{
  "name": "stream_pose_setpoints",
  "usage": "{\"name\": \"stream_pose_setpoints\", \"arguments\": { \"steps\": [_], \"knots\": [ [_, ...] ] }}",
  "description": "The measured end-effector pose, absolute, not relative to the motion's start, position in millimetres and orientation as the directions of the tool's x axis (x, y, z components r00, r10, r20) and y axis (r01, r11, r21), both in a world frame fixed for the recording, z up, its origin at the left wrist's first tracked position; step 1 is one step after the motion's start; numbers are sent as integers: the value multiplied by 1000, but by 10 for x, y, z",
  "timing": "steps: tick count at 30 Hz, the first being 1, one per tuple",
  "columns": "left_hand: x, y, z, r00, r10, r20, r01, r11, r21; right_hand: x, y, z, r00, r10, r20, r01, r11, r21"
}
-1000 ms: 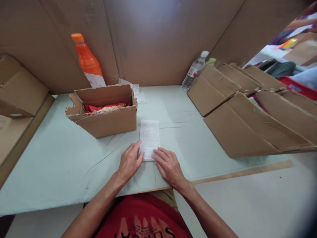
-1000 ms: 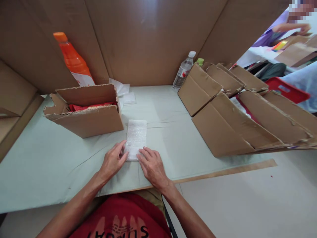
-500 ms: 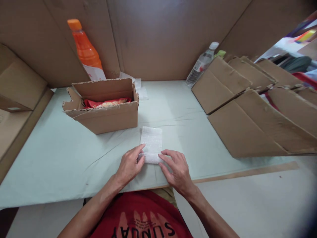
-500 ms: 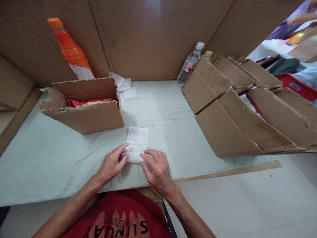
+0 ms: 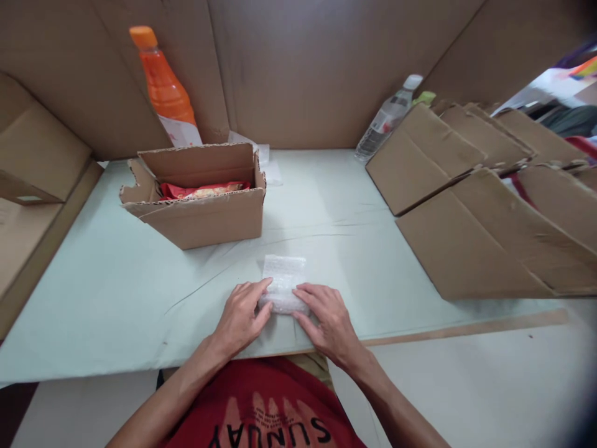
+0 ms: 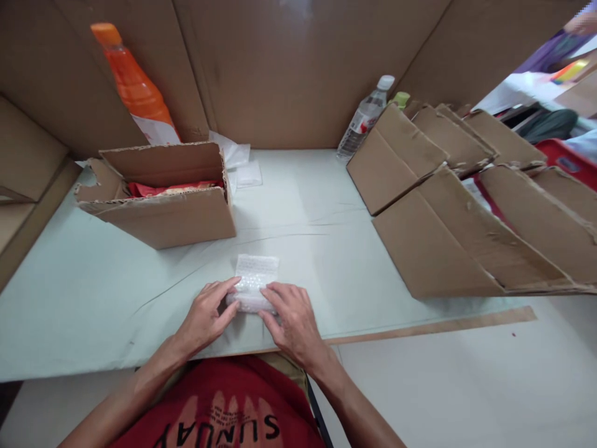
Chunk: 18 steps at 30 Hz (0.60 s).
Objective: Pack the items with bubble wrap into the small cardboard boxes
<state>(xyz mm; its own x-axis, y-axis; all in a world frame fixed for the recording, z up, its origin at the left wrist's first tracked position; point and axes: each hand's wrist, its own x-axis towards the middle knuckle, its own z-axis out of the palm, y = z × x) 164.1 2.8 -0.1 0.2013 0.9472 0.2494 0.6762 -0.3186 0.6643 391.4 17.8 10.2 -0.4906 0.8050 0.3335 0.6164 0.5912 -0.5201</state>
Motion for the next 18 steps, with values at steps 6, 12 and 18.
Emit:
{"name": "stream_pose_setpoints", "arguments": {
  "steps": [6,12,18],
  "knots": [
    [1708,237,-30,66,976,209,704,-194,683,3832,285,47,-581,744,330,679,666,-307],
    [1739,7,-33,-201,972,-125,80,143,986,3775,394,-27,-362,887,288,605,458,-651],
    [1856,-34,25,-117,948,-296,-159,276,948,3783,257,32,-400,898,184,514,386,-766]
  ]
}}
